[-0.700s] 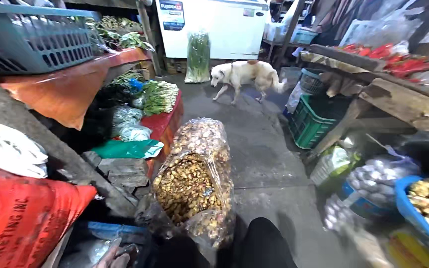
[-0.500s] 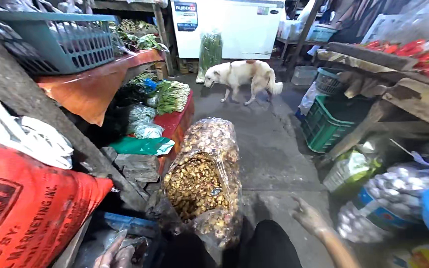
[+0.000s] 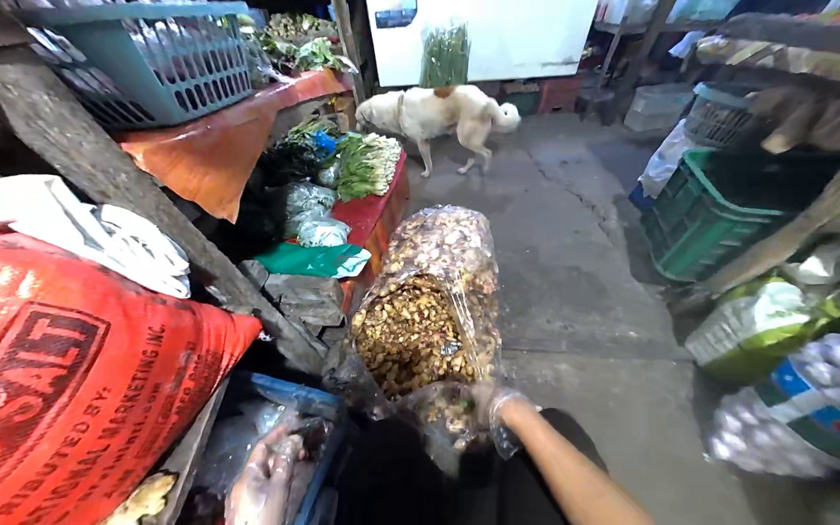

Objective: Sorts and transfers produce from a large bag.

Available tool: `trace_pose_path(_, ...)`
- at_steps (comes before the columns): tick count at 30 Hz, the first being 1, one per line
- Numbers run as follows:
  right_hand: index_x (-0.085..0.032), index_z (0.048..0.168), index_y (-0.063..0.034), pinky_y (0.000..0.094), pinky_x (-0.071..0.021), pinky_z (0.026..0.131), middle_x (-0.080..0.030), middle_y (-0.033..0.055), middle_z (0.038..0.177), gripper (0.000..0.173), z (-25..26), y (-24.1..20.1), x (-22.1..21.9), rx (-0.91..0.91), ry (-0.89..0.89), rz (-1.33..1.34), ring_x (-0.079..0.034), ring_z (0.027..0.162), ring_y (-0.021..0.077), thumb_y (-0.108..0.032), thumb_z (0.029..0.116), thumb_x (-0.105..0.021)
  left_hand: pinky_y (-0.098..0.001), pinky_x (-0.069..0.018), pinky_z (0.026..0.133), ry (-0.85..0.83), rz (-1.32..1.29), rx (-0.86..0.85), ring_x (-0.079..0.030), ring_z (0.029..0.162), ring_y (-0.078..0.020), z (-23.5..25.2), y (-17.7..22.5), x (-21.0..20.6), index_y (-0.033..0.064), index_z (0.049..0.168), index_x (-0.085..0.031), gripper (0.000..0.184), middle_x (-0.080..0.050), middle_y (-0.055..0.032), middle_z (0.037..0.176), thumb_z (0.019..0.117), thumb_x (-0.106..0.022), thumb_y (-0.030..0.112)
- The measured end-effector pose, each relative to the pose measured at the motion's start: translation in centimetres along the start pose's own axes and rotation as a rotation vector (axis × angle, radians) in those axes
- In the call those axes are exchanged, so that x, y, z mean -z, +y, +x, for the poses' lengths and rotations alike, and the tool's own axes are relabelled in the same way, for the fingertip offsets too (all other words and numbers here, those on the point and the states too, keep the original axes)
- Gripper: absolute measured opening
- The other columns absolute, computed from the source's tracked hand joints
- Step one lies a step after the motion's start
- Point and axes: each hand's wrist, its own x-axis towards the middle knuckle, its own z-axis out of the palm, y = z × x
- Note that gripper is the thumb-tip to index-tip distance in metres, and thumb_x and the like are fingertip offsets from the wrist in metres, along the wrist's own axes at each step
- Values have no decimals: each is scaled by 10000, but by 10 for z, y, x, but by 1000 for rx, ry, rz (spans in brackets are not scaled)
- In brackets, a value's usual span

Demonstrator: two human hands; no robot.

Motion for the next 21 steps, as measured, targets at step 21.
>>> trace_pose_path(21,-601,1358,4,648,-439,1022,-601,280,1352,402,1,-10,34,15,-211,99,-574,1257,456,-192,1007,-578,-255,-538,902,-427,-561,-314,-650,1025,-133,36,121,-227,-165,1201,-576,361,-654,-226,1143,917,-570,56)
